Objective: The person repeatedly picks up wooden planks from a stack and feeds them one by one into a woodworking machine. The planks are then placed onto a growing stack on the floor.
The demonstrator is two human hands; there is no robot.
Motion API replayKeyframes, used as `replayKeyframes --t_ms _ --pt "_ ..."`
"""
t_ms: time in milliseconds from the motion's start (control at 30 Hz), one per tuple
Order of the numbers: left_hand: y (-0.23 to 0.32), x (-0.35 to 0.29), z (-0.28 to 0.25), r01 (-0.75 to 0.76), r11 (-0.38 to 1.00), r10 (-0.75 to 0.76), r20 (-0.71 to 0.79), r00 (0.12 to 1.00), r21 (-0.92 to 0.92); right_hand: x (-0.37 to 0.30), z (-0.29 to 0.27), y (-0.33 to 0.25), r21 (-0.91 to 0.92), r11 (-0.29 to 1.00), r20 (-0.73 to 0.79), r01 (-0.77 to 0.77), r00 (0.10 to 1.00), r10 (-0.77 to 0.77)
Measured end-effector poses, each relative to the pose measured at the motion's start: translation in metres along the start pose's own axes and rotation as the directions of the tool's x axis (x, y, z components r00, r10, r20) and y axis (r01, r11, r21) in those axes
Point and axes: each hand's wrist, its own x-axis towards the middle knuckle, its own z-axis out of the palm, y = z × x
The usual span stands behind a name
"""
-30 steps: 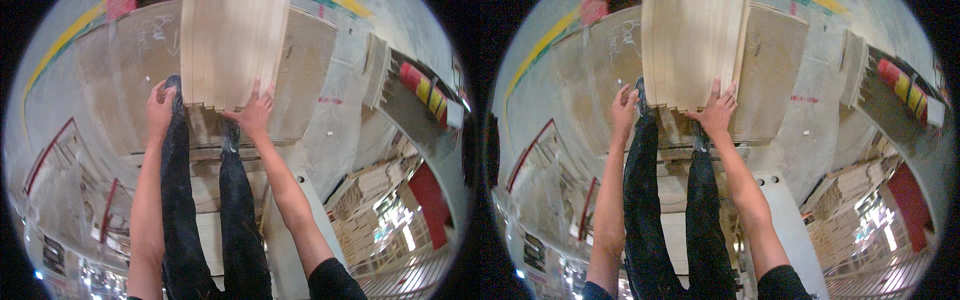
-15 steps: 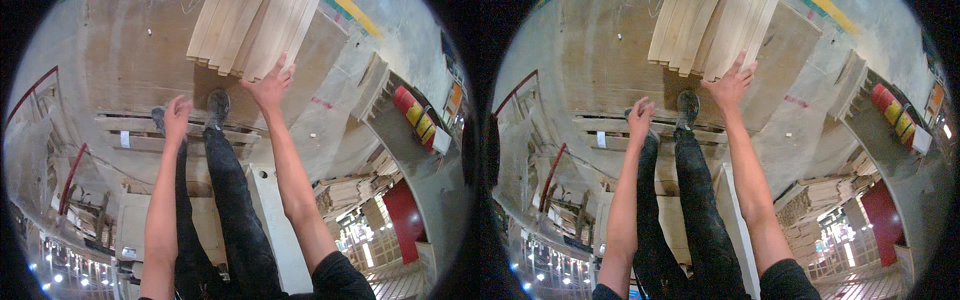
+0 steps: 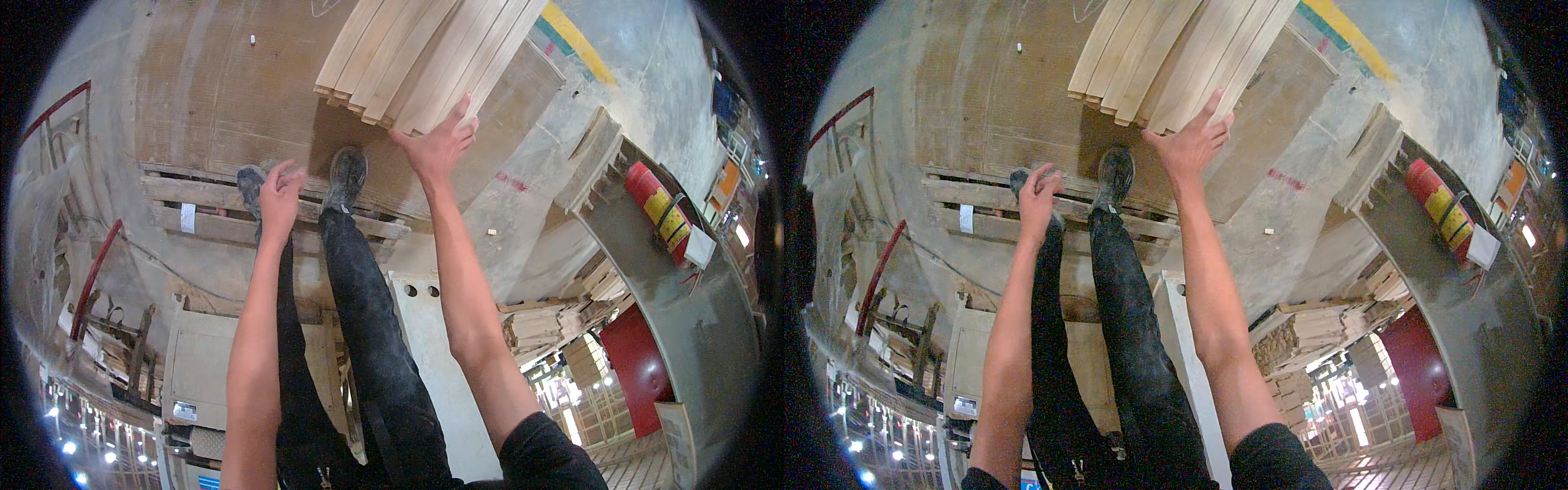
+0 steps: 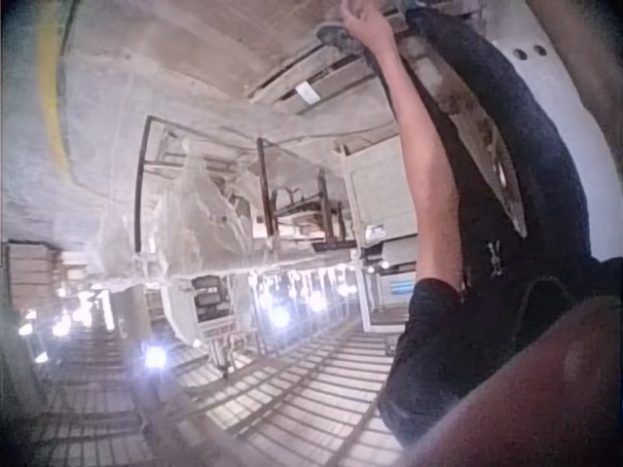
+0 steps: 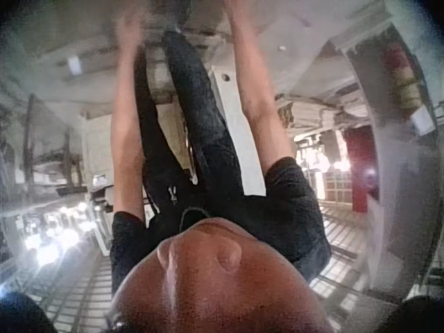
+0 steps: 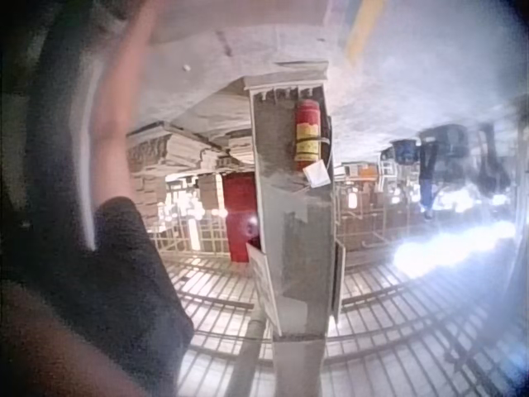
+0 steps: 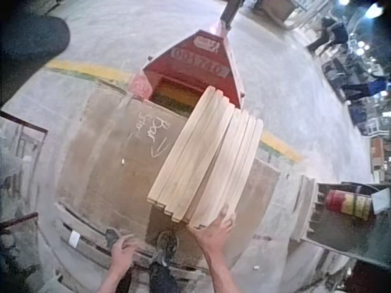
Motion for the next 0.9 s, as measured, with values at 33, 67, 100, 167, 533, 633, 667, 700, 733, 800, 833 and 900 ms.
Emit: replayKeyframes --t_ms 33,67,100,167,533,633,667,700,733,800,833,900 --pt "-0.003 0.002 -0.002 -0.010 1.000 0.010 0.000 1.000 0.012 0.000 -0.003 -0.003 -0.002 1.000 0.027 -0.017 0.999 0.017" --pt "-0.006 0.003 -0.003 -0.020 0.999 0.020 0.001 1.000 0.025 0.000 -0.003 -0.006 0.028 1.000 0.009 -0.012 1.000 0.011" --pt "-0.003 0.002 0.000 -0.006 1.000 0.006 -0.002 1.000 0.006 0.001 -0.001 -0.006 0.054 0.999 -0.013 -0.010 1.000 0.011" --pt "0.004 -0.001 0.007 0.023 0.999 -0.023 -0.007 1.000 -0.031 0.004 0.002 -0.005 0.075 0.997 -0.056 -0.024 0.998 0.028" --pt "0.007 -0.009 0.015 0.057 0.997 -0.057 -0.002 0.998 -0.054 0.019 0.009 -0.027 -0.018 0.974 -0.129 -0.224 0.967 0.220" --pt "0.009 -0.010 0.020 0.070 0.995 -0.070 -0.003 0.998 -0.071 0.011 0.009 -0.027 0.035 0.967 -0.095 -0.252 0.963 0.254" --pt "0.010 -0.010 0.024 0.074 0.994 -0.074 -0.003 0.997 -0.083 0.006 0.007 -0.027 0.041 0.962 -0.089 -0.270 0.958 0.273" --pt "0.008 -0.008 0.027 0.087 0.992 -0.085 0.017 0.996 -0.091 -0.004 0.005 -0.029 0.050 0.958 -0.077 -0.283 0.955 0.286" --pt "0.006 -0.007 0.032 0.098 0.990 -0.095 0.033 0.995 -0.097 -0.014 0.001 -0.031 0.062 0.954 -0.062 -0.294 0.953 0.298" --pt "0.003 -0.010 0.041 0.150 0.980 -0.137 0.103 0.985 -0.131 -0.040 -0.016 -0.026 0.171 0.958 -0.025 -0.230 0.971 0.238" --pt "0.006 -0.014 0.049 0.191 0.969 -0.165 0.163 0.973 -0.158 -0.055 -0.028 -0.018 0.223 0.955 -0.014 -0.198 0.978 0.206" --pt "0.014 -0.020 0.059 0.319 0.907 -0.221 0.334 0.916 -0.275 -0.090 -0.061 -0.008 0.299 0.949 0.057 -0.102 0.994 0.089"
